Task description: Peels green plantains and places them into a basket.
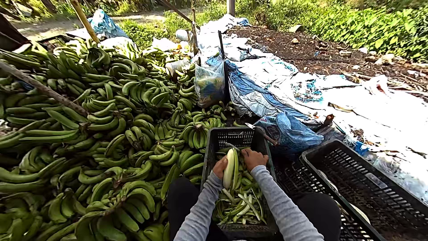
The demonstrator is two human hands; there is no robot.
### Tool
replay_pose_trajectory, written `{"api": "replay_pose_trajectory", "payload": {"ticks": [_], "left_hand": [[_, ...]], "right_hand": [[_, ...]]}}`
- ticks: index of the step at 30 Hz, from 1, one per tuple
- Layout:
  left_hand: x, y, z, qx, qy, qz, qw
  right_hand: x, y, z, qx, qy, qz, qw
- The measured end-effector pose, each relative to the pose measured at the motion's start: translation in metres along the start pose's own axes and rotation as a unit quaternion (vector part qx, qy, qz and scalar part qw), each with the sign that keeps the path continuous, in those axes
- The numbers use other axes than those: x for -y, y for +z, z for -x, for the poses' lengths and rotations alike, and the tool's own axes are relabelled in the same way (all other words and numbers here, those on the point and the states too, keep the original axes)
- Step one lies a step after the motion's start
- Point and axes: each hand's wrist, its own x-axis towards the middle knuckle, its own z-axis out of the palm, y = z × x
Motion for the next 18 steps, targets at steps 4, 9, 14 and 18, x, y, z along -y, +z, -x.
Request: {"api": "replay_pose_trajectory", "payload": {"ticks": [4,9,14,18], "left_hand": [[-0.002,-0.006,0.001,-0.118,-0.059,0.155,0.979],[-0.017,-0.007,-0.014,-0.266,-0.205,0.185,0.924],[-0.010,0.005,-0.004,-0.237,-0.145,0.015,0.961],[0.011,0.006,-0.003,-0.266,-0.187,0.069,0.943]], "right_hand": [[-0.018,0.004,0.003,-0.063,-0.134,-0.059,0.987],[-0.057,0.099,0.031,-0.171,-0.355,-0.183,0.901],[-0.028,0.080,0.015,-0.126,-0.176,-0.130,0.968],[-0.039,0.072,-0.013,0.256,0.010,0.116,0.960]]}}
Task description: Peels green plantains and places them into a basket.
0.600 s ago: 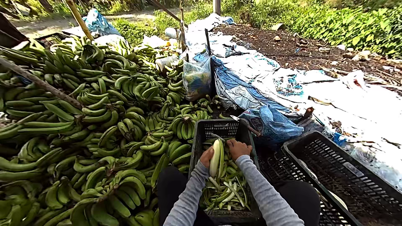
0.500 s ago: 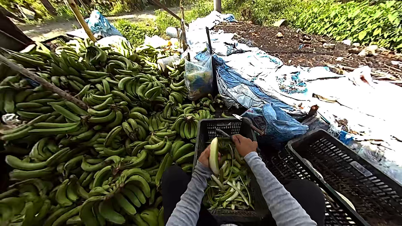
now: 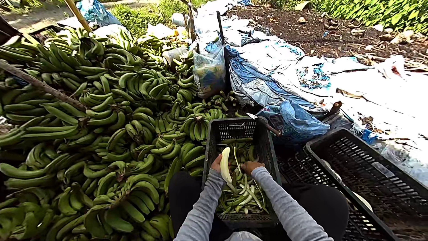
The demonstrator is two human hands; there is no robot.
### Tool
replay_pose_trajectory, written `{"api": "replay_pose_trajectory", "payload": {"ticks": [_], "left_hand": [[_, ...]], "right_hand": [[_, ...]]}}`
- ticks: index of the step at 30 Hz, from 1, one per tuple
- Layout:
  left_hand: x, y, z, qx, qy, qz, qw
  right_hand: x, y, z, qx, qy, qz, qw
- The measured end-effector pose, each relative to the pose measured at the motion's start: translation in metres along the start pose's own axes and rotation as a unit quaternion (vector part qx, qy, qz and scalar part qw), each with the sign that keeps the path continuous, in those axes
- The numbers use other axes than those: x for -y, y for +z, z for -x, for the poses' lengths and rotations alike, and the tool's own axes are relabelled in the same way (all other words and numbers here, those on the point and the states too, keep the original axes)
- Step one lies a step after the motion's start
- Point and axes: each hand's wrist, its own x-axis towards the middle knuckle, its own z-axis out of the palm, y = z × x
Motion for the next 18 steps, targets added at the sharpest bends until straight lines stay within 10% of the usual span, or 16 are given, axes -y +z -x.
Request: {"api": "replay_pose_trajectory", "payload": {"ticks": [3,6,12,15,18], "left_hand": [[0.026,-0.018,-0.041,-0.043,-0.057,-0.291,0.954],[0.063,0.013,-0.066,0.019,-0.150,-0.557,0.817],[-0.024,0.125,0.024,0.455,0.107,-0.369,0.803],[-0.066,0.115,-0.008,0.372,0.274,-0.379,0.802],[-0.031,0.093,-0.085,0.203,0.243,-0.492,0.811]], "right_hand": [[-0.020,0.084,-0.005,0.176,0.024,0.179,0.968],[-0.022,0.115,0.004,0.222,0.044,0.185,0.956],[-0.045,0.007,0.015,0.112,0.049,0.045,0.991],[-0.082,-0.081,0.036,0.013,0.071,-0.039,0.997],[-0.130,-0.116,0.028,-0.137,0.027,-0.219,0.966]]}}
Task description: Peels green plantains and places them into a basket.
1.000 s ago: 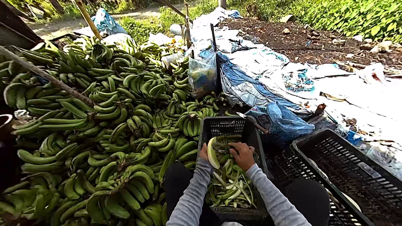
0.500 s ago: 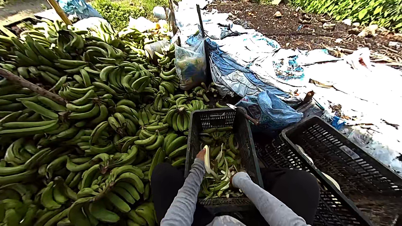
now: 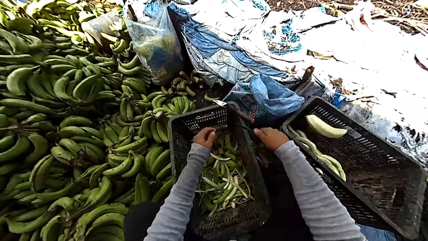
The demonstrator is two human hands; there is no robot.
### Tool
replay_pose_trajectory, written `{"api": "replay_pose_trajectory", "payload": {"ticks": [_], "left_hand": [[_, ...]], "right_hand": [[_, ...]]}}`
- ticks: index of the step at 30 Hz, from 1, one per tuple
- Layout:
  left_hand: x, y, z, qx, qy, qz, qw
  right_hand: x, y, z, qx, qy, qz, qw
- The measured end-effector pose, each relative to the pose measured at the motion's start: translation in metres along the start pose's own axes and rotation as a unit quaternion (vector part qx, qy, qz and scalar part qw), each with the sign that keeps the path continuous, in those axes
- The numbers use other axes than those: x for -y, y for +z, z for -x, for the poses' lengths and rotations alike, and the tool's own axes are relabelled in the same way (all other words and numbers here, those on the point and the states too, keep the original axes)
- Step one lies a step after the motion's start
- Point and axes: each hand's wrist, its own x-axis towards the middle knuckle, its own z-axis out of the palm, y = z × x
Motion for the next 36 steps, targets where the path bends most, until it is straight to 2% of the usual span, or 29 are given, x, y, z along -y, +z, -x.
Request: {"api": "replay_pose_trajectory", "payload": {"ticks": [1,2,4,6,8,10,11,17,20,23,25,27,29,30,32,33,34,35,36], "left_hand": [[0.029,0.021,-0.013,0.049,-0.047,-0.053,0.996],[0.054,0.046,-0.024,0.131,-0.080,-0.111,0.982],[0.093,0.102,-0.040,0.282,-0.098,-0.226,0.927],[0.128,0.149,-0.051,0.374,-0.123,-0.312,0.864],[0.158,0.180,-0.058,0.412,-0.174,-0.347,0.824],[0.186,0.198,-0.060,0.411,-0.203,-0.354,0.815],[0.196,0.204,-0.061,0.418,-0.193,-0.371,0.806],[0.197,0.206,-0.053,0.456,-0.186,-0.465,0.735],[0.202,0.193,-0.026,0.458,-0.184,-0.446,0.746],[0.201,0.169,0.000,0.432,-0.172,-0.411,0.784],[0.184,0.144,0.011,0.382,-0.182,-0.364,0.830],[0.155,0.112,0.024,0.304,-0.170,-0.275,0.896],[0.120,0.077,0.044,0.203,-0.088,-0.129,0.967],[0.099,0.061,0.056,0.151,-0.023,-0.059,0.986],[0.062,0.034,0.078,0.049,0.126,0.053,0.989],[0.048,0.027,0.087,0.000,0.169,0.100,0.981],[0.034,0.023,0.095,-0.027,0.151,0.156,0.976],[0.024,0.022,0.102,-0.036,0.094,0.231,0.968],[0.017,0.024,0.107,-0.028,0.007,0.329,0.944]], "right_hand": [[-0.008,-0.004,-0.009,-0.039,-0.027,-0.084,0.995],[-0.011,-0.004,-0.017,-0.066,-0.050,-0.169,0.982],[-0.004,-0.003,-0.025,-0.093,-0.074,-0.272,0.955],[0.002,-0.001,-0.028,-0.093,-0.096,-0.299,0.945],[0.004,-0.001,-0.030,-0.079,-0.101,-0.300,0.945],[0.001,-0.001,-0.030,-0.064,-0.107,-0.299,0.946],[-0.001,-0.002,-0.029,-0.058,-0.117,-0.300,0.945],[-0.008,-0.005,-0.018,-0.067,-0.169,-0.319,0.930],[-0.006,-0.004,-0.016,-0.073,-0.175,-0.326,0.926],[0.001,0.000,-0.018,-0.077,-0.174,-0.316,0.929],[0.006,-0.001,-0.021,-0.081,-0.183,-0.295,0.934],[0.009,-0.001,-0.021,-0.086,-0.172,-0.292,0.937],[0.009,-0.002,-0.021,-0.095,-0.152,-0.304,0.935],[0.007,-0.003,-0.021,-0.101,-0.145,-0.314,0.933],[0.000,-0.004,-0.023,-0.123,-0.136,-0.339,0.923],[-0.005,-0.003,-0.023,-0.135,-0.129,-0.355,0.916],[-0.011,-0.002,-0.022,-0.148,-0.119,-0.371,0.909],[-0.016,0.002,-0.019,-0.158,-0.109,-0.382,0.904],[-0.020,0.006,-0.017,-0.165,-0.102,-0.384,0.903]]}}
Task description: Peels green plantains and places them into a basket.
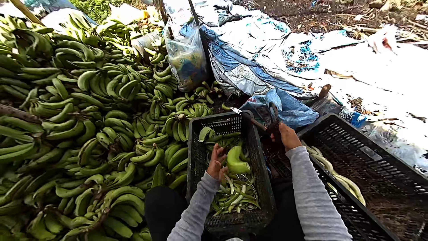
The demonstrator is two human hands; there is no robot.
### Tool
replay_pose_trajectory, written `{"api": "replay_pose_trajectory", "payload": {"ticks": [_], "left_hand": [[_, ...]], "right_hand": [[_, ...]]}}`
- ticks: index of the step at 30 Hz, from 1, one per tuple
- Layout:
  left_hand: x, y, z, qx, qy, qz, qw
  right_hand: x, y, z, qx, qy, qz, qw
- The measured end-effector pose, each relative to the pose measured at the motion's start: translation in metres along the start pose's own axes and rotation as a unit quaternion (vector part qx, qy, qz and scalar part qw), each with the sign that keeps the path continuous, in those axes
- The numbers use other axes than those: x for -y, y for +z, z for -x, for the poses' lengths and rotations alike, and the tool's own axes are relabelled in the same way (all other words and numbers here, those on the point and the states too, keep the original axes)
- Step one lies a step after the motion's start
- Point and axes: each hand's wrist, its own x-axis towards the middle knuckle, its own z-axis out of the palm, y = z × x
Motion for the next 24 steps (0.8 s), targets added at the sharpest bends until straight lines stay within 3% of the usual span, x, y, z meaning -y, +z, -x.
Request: {"api": "replay_pose_trajectory", "payload": {"ticks": [2,5,9,12,15,17,20,22,24], "left_hand": [[0.003,0.017,-0.001,-0.057,-0.164,0.158,0.972],[0.035,0.034,-0.016,-0.184,-0.252,0.251,0.916],[0.071,0.025,0.000,-0.234,-0.272,0.261,0.896],[0.076,0.008,0.010,-0.218,-0.247,0.168,0.929],[0.059,-0.015,0.009,-0.186,-0.200,0.119,0.955],[0.043,-0.021,0.004,-0.211,-0.171,0.117,0.955],[0.025,-0.023,0.004,-0.188,-0.150,0.128,0.962],[0.016,-0.017,0.009,-0.151,-0.171,0.128,0.965],[0.013,-0.005,0.009,-0.188,-0.217,0.151,0.946]], "right_hand": [[-0.012,0.004,0.009,-0.005,0.003,0.027,1.000],[-0.029,0.019,0.032,0.042,-0.004,0.164,0.986],[-0.048,0.061,0.089,0.133,0.033,0.377,0.916],[-0.059,0.089,0.114,0.197,0.019,0.436,0.878],[-0.057,0.107,0.138,0.219,0.008,0.431,0.875],[-0.049,0.109,0.157,0.212,0.001,0.417,0.884],[-0.042,0.114,0.171,0.171,-0.004,0.397,0.902],[-0.044,0.123,0.163,0.105,-0.025,0.373,0.921],[-0.041,0.132,0.137,-0.002,-0.084,0.359,0.929]]}}
